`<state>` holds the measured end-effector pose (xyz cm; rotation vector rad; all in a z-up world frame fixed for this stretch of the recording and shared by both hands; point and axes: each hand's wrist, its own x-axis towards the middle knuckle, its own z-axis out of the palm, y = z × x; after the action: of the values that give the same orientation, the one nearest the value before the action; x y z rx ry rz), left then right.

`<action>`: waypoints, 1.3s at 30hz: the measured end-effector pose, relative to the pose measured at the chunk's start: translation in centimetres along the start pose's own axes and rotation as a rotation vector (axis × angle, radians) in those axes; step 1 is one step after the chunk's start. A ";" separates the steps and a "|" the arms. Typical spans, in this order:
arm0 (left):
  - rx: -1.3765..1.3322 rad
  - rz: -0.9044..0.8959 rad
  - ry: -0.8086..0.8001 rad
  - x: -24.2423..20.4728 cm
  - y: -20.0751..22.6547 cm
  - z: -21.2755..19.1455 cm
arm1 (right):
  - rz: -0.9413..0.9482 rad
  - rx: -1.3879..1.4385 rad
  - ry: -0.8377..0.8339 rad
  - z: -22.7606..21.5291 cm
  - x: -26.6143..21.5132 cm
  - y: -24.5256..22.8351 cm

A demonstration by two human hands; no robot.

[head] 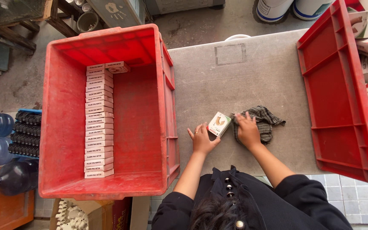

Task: The person takes small product boxes from a crate, wipes them with a cloth, and stacks them neatly into a red plastic crate.

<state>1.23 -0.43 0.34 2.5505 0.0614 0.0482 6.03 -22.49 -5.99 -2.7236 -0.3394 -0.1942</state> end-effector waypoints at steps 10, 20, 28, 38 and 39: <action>0.031 -0.115 -0.295 0.7 -0.5 -1.3 | -0.273 0.095 0.227 -3.9 0.5 -4.4; -0.086 -0.157 -0.356 1.7 -1.3 -0.7 | -0.258 -0.062 0.116 -2.0 2.0 -6.9; -0.006 -0.044 -0.221 0.6 -0.5 0.5 | -0.147 -0.210 -0.271 -3.2 1.8 -10.2; 0.194 -0.103 -0.089 0.5 -1.2 2.5 | -0.260 -0.305 -0.273 -4.6 2.4 -11.8; 0.252 -0.096 -0.074 0.6 -1.7 3.4 | -0.360 -0.282 -0.320 -4.8 2.0 -12.6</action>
<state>1.93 -0.87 -3.40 2.7944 0.1711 -0.0974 4.21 -12.70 3.31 -2.9477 -0.9607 0.1096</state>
